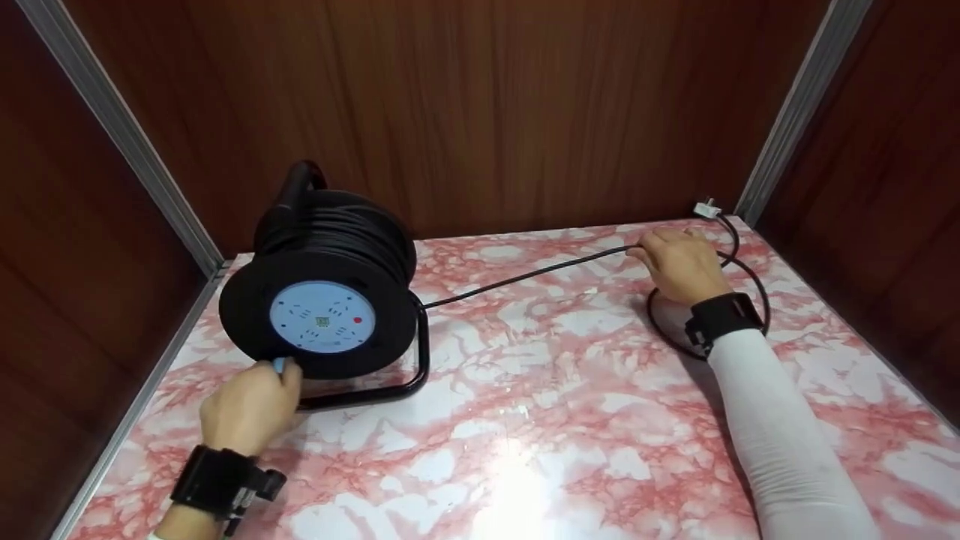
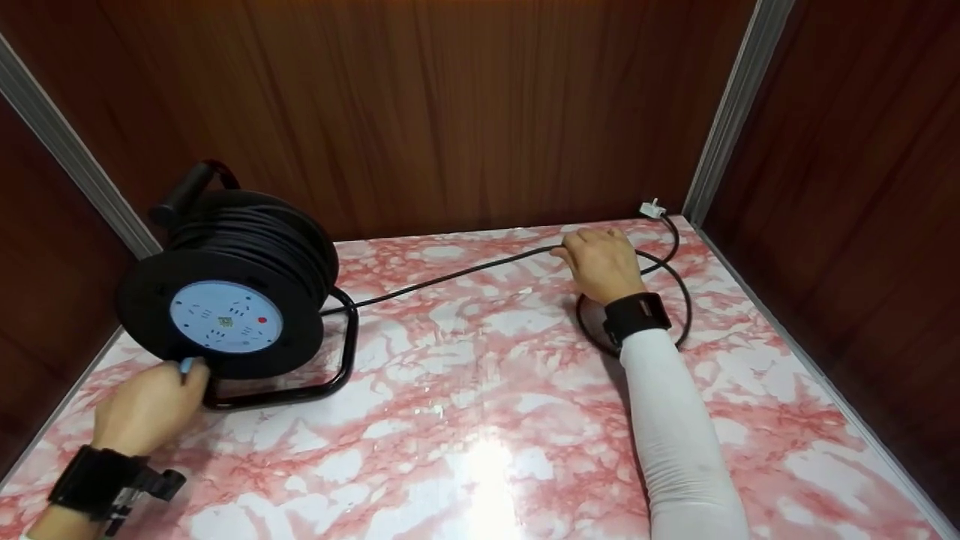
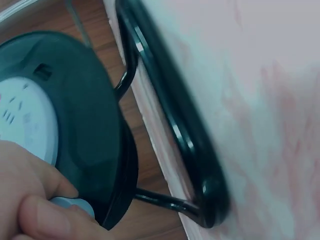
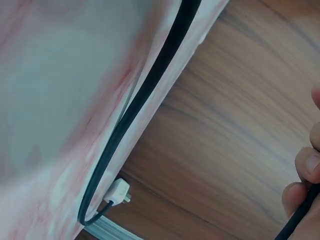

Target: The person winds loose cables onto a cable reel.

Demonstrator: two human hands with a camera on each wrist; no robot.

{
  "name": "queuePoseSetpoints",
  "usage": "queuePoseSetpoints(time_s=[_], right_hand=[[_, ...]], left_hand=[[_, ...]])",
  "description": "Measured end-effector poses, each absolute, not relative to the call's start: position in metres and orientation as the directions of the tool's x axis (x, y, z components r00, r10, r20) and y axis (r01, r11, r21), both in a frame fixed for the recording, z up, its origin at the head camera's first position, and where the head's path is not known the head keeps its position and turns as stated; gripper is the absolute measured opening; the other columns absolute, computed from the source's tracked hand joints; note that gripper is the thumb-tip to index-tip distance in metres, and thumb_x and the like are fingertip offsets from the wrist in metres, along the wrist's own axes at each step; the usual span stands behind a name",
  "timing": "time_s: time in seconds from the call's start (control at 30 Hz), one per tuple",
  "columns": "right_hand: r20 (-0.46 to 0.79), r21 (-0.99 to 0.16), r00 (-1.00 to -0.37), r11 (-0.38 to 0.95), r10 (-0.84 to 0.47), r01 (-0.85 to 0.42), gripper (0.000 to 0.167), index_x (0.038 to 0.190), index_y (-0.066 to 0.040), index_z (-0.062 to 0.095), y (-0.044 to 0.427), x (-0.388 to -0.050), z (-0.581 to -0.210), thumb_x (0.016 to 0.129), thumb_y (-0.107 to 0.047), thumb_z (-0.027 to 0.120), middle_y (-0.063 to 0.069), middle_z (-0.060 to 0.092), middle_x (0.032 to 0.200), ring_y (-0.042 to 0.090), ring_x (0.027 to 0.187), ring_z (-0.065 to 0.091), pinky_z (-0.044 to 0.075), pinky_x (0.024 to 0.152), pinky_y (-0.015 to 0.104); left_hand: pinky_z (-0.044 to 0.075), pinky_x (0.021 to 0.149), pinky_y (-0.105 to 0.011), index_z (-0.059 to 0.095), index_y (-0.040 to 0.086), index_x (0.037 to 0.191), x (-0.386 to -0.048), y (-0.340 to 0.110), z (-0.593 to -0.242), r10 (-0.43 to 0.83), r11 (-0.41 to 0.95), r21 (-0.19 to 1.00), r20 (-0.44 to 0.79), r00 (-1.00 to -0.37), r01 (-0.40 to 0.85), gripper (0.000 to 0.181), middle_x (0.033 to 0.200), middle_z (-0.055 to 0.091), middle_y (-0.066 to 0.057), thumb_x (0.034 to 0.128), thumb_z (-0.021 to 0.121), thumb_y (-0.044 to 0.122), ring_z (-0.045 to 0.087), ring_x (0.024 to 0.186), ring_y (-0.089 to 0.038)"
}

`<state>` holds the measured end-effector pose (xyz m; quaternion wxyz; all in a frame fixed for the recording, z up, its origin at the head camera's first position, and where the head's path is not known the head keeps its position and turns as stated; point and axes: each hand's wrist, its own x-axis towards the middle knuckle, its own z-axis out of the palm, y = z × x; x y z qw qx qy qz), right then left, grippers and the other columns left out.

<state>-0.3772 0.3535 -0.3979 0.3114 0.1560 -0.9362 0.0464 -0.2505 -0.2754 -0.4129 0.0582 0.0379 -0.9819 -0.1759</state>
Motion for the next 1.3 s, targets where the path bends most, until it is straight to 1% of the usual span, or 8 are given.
queuePoseSetpoints(time_s=[0.13, 0.3, 0.5, 0.67, 0.8, 1.0, 1.17, 1.3], right_hand=[[0.581, -0.038, -0.779, 0.948, -0.237, -0.316, 0.031, 0.098, -0.012, 0.066, 0.350, -0.378, -0.398, 0.110, -0.041, 0.063, 0.013, 0.073, 0.091, 0.039, 0.092, 0.071, 0.050, 0.091, 0.059], [0.571, -0.064, -0.793, 0.951, -0.214, -0.303, 0.031, 0.104, -0.012, 0.066, 0.351, -0.379, -0.400, 0.113, -0.040, 0.057, 0.010, 0.070, 0.087, 0.035, 0.081, 0.069, 0.050, 0.071, 0.052], [0.533, -0.080, -0.823, 0.956, -0.198, -0.282, 0.029, 0.100, -0.014, 0.067, 0.344, -0.381, -0.400, 0.112, -0.040, 0.060, 0.006, 0.066, 0.076, 0.028, 0.069, 0.064, 0.043, 0.062, 0.043], [0.478, -0.096, -0.841, 0.936, -0.254, -0.337, 0.033, 0.091, -0.017, 0.065, 0.329, -0.380, -0.395, 0.110, -0.044, 0.062, 0.002, 0.063, 0.071, 0.020, 0.062, 0.055, 0.038, 0.063, 0.036], [0.391, -0.133, -0.871, 0.918, -0.299, -0.374, 0.030, 0.093, -0.017, 0.068, 0.321, -0.375, -0.389, 0.109, -0.041, 0.064, 0.002, 0.066, 0.075, 0.017, 0.064, 0.055, 0.041, 0.066, 0.036], [0.239, -0.267, -0.934, 0.907, -0.264, -0.324, 0.026, 0.104, -0.016, 0.071, 0.317, -0.370, -0.377, 0.112, -0.038, 0.061, 0.005, 0.070, 0.090, 0.019, 0.079, 0.058, 0.045, 0.079, 0.040], [0.217, -0.285, -0.950, 0.916, -0.224, -0.282, 0.032, 0.104, -0.015, 0.068, 0.316, -0.372, -0.374, 0.114, -0.042, 0.054, 0.006, 0.067, 0.090, 0.022, 0.078, 0.057, 0.043, 0.076, 0.040], [0.182, -0.299, -0.959, 0.916, -0.219, -0.266, 0.036, 0.108, -0.011, 0.069, 0.317, -0.374, -0.376, 0.115, -0.042, 0.052, 0.011, 0.071, 0.098, 0.023, 0.083, 0.060, 0.045, 0.079, 0.042]], left_hand=[[0.049, 0.059, -0.057, 0.066, 0.009, 0.075, -0.249, -0.287, -0.406, -0.110, 0.921, 0.385, 0.116, -0.987, -0.058, 0.069, 0.095, 0.077, -0.027, 0.1134, 0.028, 0.052, 0.075, 0.084, -0.049], [0.048, 0.061, -0.059, 0.067, 0.004, 0.081, -0.249, -0.301, -0.393, -0.173, 0.889, 0.448, 0.142, -0.975, -0.093, 0.073, 0.099, 0.075, -0.032, 0.1124, 0.026, 0.055, 0.073, 0.089, -0.055], [0.048, 0.067, -0.067, 0.064, -0.001, 0.079, -0.251, -0.297, -0.368, -0.263, 0.840, 0.538, 0.290, -0.920, -0.071, 0.069, 0.096, 0.073, -0.036, 0.1118, 0.032, 0.050, 0.069, 0.092, -0.061], [0.046, 0.070, -0.067, 0.054, 0.003, 0.072, -0.252, -0.281, -0.346, -0.320, 0.805, 0.592, 0.365, -0.874, -0.048, 0.063, 0.094, 0.070, -0.037, 0.1104, 0.036, 0.049, 0.067, 0.096, -0.064], [0.044, 0.070, -0.068, 0.053, 0.003, 0.072, -0.254, -0.261, -0.332, -0.344, 0.789, 0.614, 0.430, -0.835, -0.009, 0.061, 0.095, 0.069, -0.038, 0.1103, 0.038, 0.049, 0.066, 0.094, -0.065], [0.042, 0.065, -0.067, 0.056, 0.001, 0.075, -0.257, -0.231, -0.322, -0.349, 0.796, 0.602, 0.539, -0.766, 0.061, 0.060, 0.085, 0.067, -0.034, 0.1116, 0.040, 0.046, 0.066, 0.082, -0.062], [0.042, 0.064, -0.068, 0.056, 0.001, 0.077, -0.259, -0.215, -0.323, -0.366, 0.799, 0.597, 0.579, -0.728, 0.073, 0.058, 0.081, 0.068, -0.033, 0.1120, 0.041, 0.045, 0.066, 0.079, -0.061], [0.045, 0.065, -0.070, 0.057, 0.000, 0.081, -0.261, -0.203, -0.326, -0.359, 0.808, 0.582, 0.607, -0.709, 0.089, 0.056, 0.080, 0.069, -0.036, 0.1123, 0.041, 0.045, 0.067, 0.078, -0.062]])
